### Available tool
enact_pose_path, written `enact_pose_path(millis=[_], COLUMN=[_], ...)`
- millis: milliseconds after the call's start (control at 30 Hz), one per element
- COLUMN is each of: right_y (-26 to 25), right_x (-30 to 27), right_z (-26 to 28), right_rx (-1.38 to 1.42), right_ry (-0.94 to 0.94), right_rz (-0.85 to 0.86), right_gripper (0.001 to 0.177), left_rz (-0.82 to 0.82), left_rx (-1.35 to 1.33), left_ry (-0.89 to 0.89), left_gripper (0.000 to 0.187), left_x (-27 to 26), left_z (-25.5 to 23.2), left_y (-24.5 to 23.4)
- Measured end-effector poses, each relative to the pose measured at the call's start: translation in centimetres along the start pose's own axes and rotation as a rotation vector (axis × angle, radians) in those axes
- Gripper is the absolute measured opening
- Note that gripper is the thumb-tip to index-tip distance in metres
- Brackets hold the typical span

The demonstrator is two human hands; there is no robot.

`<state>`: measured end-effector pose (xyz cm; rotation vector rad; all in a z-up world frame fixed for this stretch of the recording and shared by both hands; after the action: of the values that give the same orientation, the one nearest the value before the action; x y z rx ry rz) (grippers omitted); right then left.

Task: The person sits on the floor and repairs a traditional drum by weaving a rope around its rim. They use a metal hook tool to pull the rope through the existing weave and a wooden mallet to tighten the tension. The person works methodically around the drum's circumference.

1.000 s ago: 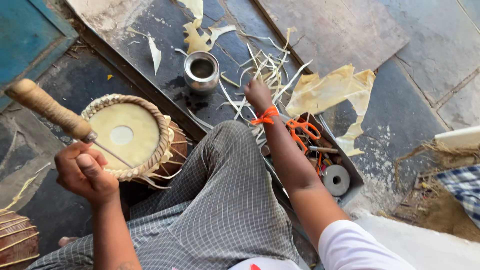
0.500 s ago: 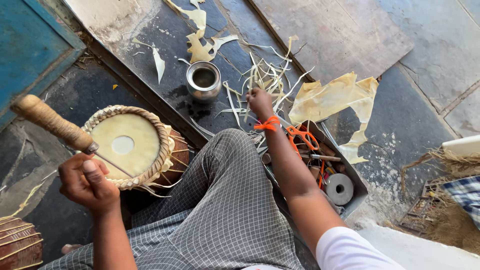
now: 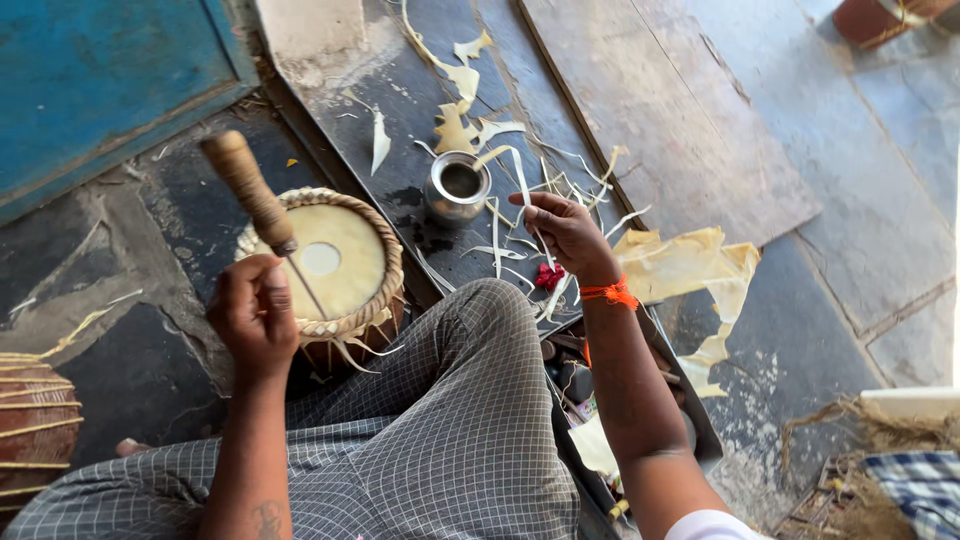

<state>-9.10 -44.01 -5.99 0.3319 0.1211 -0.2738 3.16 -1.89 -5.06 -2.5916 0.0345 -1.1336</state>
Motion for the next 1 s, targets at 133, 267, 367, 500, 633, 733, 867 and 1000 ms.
enact_pose_path(millis=[133,267,367,500,633,733,867,1000], right_y=[0.9,1.1,0.6,-0.2,0.9,2.8,5.9,13.1], right_x=[2.4,4.8,7.4,10.4,9.1,4.6,-3.4,-14.2], right_z=[-1.7,-4.5,-6.8,-9.3,-8.3,-6.4,-5.8,-6.8], right_rx=[0.055,0.003,-0.045,0.011,-0.062,-0.235,-0.68,-0.855], right_ry=[0.039,0.216,0.365,0.465,0.339,0.17,-0.203,-0.317], right_rz=[0.064,-0.07,-0.13,-0.209,-0.107,-0.118,-0.094,-0.052], right_gripper=[0.04,0.037,0.034,0.032,0.034,0.034,0.019,0.019], left_rz=[0.021,0.002,0.002,0.008,0.028,0.039,0.217,0.347], left_rx=[0.08,0.095,0.069,0.066,0.076,0.109,-0.008,-0.272], left_ry=[-0.005,0.013,0.007,0.028,0.042,0.019,-0.231,-0.306], left_gripper=[0.02,0.019,0.019,0.019,0.02,0.022,0.03,0.049], left_x=[0.1,0.2,0.1,0.0,0.5,0.3,-2.4,-3.0], left_z=[-0.6,0.0,0.6,0.3,-0.9,-3.3,-9.2,-11.6], left_y=[-0.3,0.0,0.2,0.0,-0.3,-0.9,0.4,1.7])
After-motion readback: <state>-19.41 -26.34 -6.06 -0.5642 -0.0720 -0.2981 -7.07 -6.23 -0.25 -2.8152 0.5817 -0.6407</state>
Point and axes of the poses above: each hand's wrist, its own x-axis towards the middle knuckle, its own y-axis out of the palm, z = x × y, the point moved 2 cm from there along x, towards the middle knuckle, and after that the axes turned 5 degrees about x, right-handed, at the moved point
